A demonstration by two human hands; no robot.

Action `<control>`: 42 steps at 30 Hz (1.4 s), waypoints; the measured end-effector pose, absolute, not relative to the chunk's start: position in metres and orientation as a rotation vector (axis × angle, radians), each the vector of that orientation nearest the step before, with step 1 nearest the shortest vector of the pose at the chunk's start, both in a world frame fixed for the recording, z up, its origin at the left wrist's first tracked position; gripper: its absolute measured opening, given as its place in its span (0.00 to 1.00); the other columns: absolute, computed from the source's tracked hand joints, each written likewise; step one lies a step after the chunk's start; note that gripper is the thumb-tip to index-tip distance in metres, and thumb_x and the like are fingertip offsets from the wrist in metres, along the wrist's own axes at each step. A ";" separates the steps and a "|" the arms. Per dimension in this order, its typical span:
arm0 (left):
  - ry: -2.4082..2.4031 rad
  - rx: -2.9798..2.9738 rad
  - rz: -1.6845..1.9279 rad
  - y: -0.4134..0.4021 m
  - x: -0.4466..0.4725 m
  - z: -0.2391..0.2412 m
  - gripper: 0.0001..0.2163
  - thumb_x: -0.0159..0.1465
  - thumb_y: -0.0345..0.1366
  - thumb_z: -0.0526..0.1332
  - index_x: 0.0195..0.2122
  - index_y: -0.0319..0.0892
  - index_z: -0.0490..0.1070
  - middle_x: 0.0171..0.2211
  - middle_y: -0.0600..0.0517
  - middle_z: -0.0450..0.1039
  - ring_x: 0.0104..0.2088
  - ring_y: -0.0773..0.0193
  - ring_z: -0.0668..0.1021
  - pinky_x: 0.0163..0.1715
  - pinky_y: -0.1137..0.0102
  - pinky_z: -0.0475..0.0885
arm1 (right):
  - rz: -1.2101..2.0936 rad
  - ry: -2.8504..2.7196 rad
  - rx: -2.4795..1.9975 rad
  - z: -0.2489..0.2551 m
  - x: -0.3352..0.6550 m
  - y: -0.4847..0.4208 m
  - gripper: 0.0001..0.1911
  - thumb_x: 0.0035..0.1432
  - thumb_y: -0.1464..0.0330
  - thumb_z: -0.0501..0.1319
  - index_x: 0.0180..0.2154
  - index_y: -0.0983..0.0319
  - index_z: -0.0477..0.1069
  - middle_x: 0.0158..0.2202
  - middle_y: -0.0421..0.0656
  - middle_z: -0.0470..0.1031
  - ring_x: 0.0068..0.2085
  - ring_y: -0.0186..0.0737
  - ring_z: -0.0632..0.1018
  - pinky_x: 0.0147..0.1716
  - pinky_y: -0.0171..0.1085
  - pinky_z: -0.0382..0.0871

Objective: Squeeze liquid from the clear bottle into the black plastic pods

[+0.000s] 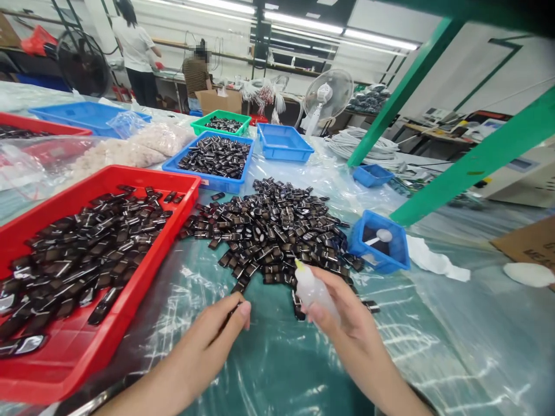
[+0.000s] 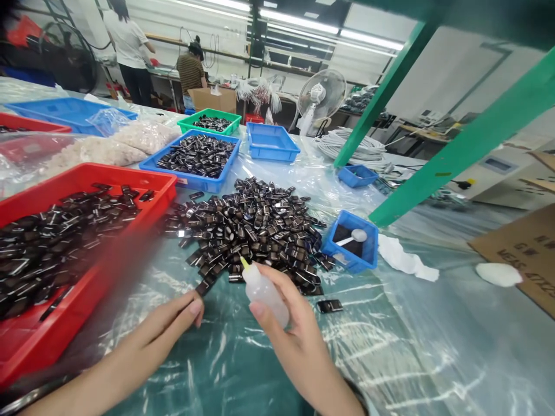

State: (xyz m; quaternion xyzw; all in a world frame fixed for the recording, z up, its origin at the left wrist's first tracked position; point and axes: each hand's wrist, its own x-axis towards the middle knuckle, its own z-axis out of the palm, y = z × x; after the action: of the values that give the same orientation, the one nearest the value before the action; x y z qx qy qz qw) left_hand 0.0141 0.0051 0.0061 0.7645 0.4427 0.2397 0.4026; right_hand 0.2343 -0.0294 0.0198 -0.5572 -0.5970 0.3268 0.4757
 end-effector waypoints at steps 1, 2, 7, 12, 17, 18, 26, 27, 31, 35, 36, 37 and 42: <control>1.134 1.920 0.604 0.006 0.015 0.005 0.17 0.71 0.41 0.45 0.25 0.44 0.58 0.21 0.58 0.58 0.23 0.68 0.66 0.23 0.74 0.63 | 0.799 -1.458 -1.367 0.021 0.234 -0.030 0.18 0.62 0.62 0.60 0.53 0.45 0.67 0.47 0.40 0.77 0.37 0.36 0.80 0.37 0.33 0.76; 1.149 1.914 0.603 0.007 0.015 0.004 0.18 0.70 0.41 0.46 0.22 0.44 0.54 0.19 0.59 0.53 0.21 0.68 0.63 0.20 0.74 0.59 | 0.807 -1.448 -1.369 0.022 0.234 -0.031 0.17 0.61 0.63 0.61 0.52 0.45 0.67 0.46 0.39 0.78 0.37 0.35 0.80 0.36 0.31 0.76; 1.151 1.939 0.581 0.009 0.013 0.004 0.21 0.66 0.42 0.53 0.19 0.45 0.45 0.18 0.60 0.48 0.20 0.69 0.58 0.20 0.73 0.53 | 0.796 -1.454 -1.367 0.029 0.239 -0.032 0.16 0.56 0.67 0.66 0.46 0.45 0.71 0.39 0.35 0.82 0.35 0.32 0.82 0.31 0.23 0.75; 1.072 1.937 0.652 0.004 0.008 0.016 0.14 0.72 0.39 0.43 0.29 0.45 0.60 0.27 0.55 0.63 0.28 0.64 0.69 0.29 0.70 0.65 | 0.775 -1.606 -1.364 0.031 0.247 -0.032 0.17 0.58 0.66 0.63 0.49 0.43 0.72 0.45 0.38 0.81 0.37 0.39 0.83 0.28 0.29 0.78; 0.939 1.972 0.821 0.001 0.003 0.016 0.11 0.71 0.31 0.42 0.43 0.48 0.62 0.40 0.51 0.66 0.41 0.63 0.72 0.42 0.69 0.68 | 0.749 -1.505 -1.408 0.033 0.241 -0.039 0.16 0.46 0.66 0.72 0.40 0.46 0.77 0.33 0.37 0.81 0.26 0.38 0.81 0.23 0.29 0.76; 0.939 1.992 0.838 0.000 0.002 0.015 0.10 0.71 0.31 0.43 0.45 0.48 0.62 0.42 0.50 0.66 0.44 0.62 0.71 0.43 0.69 0.69 | 0.726 -1.483 -1.428 0.034 0.239 -0.041 0.16 0.44 0.64 0.73 0.38 0.46 0.78 0.33 0.37 0.82 0.26 0.38 0.80 0.23 0.30 0.75; 0.939 2.050 0.881 -0.005 -0.001 0.010 0.11 0.70 0.32 0.49 0.50 0.51 0.61 0.46 0.50 0.65 0.47 0.61 0.72 0.45 0.69 0.71 | 0.662 -1.453 -1.459 0.036 0.233 -0.045 0.14 0.42 0.59 0.72 0.36 0.45 0.80 0.32 0.38 0.82 0.25 0.40 0.78 0.24 0.34 0.74; 0.946 2.050 0.881 -0.005 0.000 0.010 0.10 0.70 0.32 0.49 0.51 0.51 0.62 0.46 0.50 0.65 0.47 0.61 0.72 0.45 0.69 0.71 | 0.671 -1.461 -1.461 0.036 0.233 -0.045 0.14 0.43 0.60 0.72 0.36 0.44 0.80 0.32 0.37 0.82 0.25 0.40 0.78 0.23 0.33 0.73; 0.931 2.095 0.914 -0.005 0.000 0.008 0.09 0.70 0.34 0.51 0.50 0.50 0.63 0.44 0.51 0.65 0.45 0.63 0.72 0.44 0.71 0.71 | 0.606 -1.521 -1.489 0.035 0.235 -0.048 0.14 0.44 0.56 0.71 0.37 0.41 0.79 0.32 0.36 0.82 0.25 0.41 0.78 0.26 0.36 0.75; 0.898 2.171 0.903 -0.001 -0.002 0.013 0.07 0.69 0.35 0.54 0.48 0.50 0.64 0.41 0.51 0.65 0.42 0.63 0.73 0.40 0.71 0.71 | 0.493 -1.538 -1.562 0.035 0.236 -0.053 0.15 0.44 0.47 0.68 0.36 0.41 0.80 0.34 0.40 0.81 0.31 0.46 0.80 0.31 0.40 0.77; 0.889 2.193 0.879 0.000 -0.002 0.015 0.08 0.69 0.35 0.55 0.48 0.50 0.64 0.40 0.52 0.65 0.41 0.63 0.73 0.40 0.71 0.71 | 0.497 -1.544 -1.550 0.036 0.236 -0.053 0.16 0.44 0.46 0.67 0.36 0.41 0.80 0.34 0.41 0.81 0.32 0.47 0.81 0.30 0.40 0.77; 0.882 2.212 0.856 0.000 -0.003 0.016 0.08 0.69 0.36 0.56 0.48 0.49 0.64 0.40 0.52 0.65 0.40 0.63 0.73 0.40 0.72 0.71 | 0.513 -1.558 -1.525 0.037 0.236 -0.052 0.16 0.44 0.46 0.67 0.36 0.40 0.80 0.33 0.41 0.81 0.32 0.47 0.81 0.29 0.39 0.77; 0.865 2.257 0.858 -0.002 -0.002 0.018 0.08 0.70 0.39 0.54 0.48 0.47 0.66 0.40 0.51 0.66 0.39 0.64 0.73 0.38 0.72 0.70 | 0.656 -1.657 -1.385 0.040 0.241 -0.045 0.15 0.46 0.50 0.68 0.39 0.38 0.78 0.27 0.39 0.79 0.24 0.44 0.79 0.18 0.36 0.71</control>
State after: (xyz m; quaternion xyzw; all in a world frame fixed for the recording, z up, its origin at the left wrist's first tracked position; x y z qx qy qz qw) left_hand -0.0020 -0.0025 0.0185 0.8436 0.3235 0.3206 0.2845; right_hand 0.2407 -0.0453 0.0400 -0.5545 -0.6634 0.2625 0.4283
